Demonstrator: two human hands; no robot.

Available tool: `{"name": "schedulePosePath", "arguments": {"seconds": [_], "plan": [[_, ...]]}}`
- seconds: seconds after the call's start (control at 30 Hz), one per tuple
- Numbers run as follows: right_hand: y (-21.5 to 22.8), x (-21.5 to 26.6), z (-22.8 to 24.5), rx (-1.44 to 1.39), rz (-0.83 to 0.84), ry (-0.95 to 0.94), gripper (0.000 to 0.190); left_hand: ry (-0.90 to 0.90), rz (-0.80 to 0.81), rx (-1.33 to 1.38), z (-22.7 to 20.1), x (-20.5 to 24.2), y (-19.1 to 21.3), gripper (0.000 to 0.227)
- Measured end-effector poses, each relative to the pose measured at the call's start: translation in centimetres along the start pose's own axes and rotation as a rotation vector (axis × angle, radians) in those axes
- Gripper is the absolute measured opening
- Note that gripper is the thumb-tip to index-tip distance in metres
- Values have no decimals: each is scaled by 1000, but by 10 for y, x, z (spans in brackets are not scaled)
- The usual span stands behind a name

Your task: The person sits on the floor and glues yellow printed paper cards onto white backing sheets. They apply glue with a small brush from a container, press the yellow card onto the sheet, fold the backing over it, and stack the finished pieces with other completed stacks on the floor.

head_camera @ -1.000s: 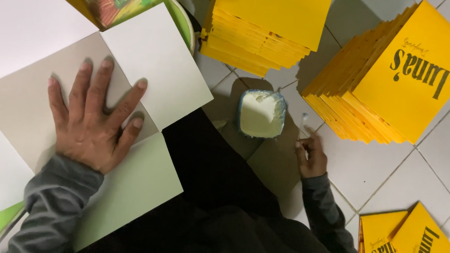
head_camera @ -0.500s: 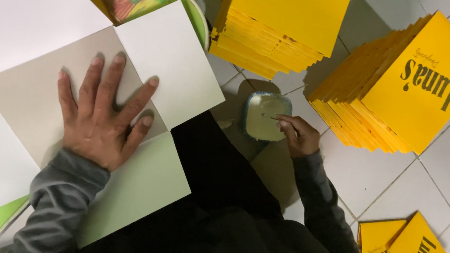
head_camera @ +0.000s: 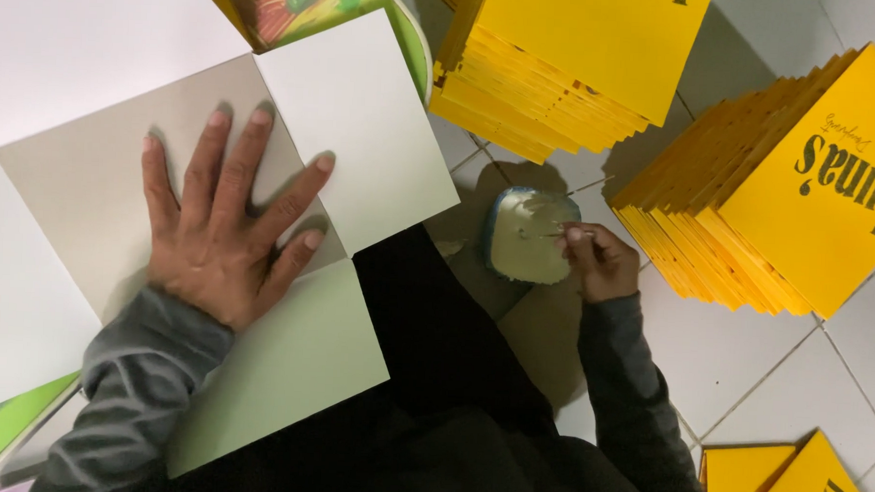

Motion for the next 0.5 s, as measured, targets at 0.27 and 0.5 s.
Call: {"name": "schedulePosePath", "arguments": {"seconds": [0.27,0.5], "plan": [[-13,28,-17,181,98,-49,15,2,-14,-51,0,0,7,63],[-17,44,101,-31,41,310,13,17,-40,-49,3,4,5,61]]}}
Point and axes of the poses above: each hand's wrist, its own x-axis away from the middle knuckle, its own y-axis out of the back of the hand, z = x × y, the point moved 10 cm from there along -x, towards the middle knuckle, and after that the axes turned 13 degrees about -x, right-handed, at the moved point
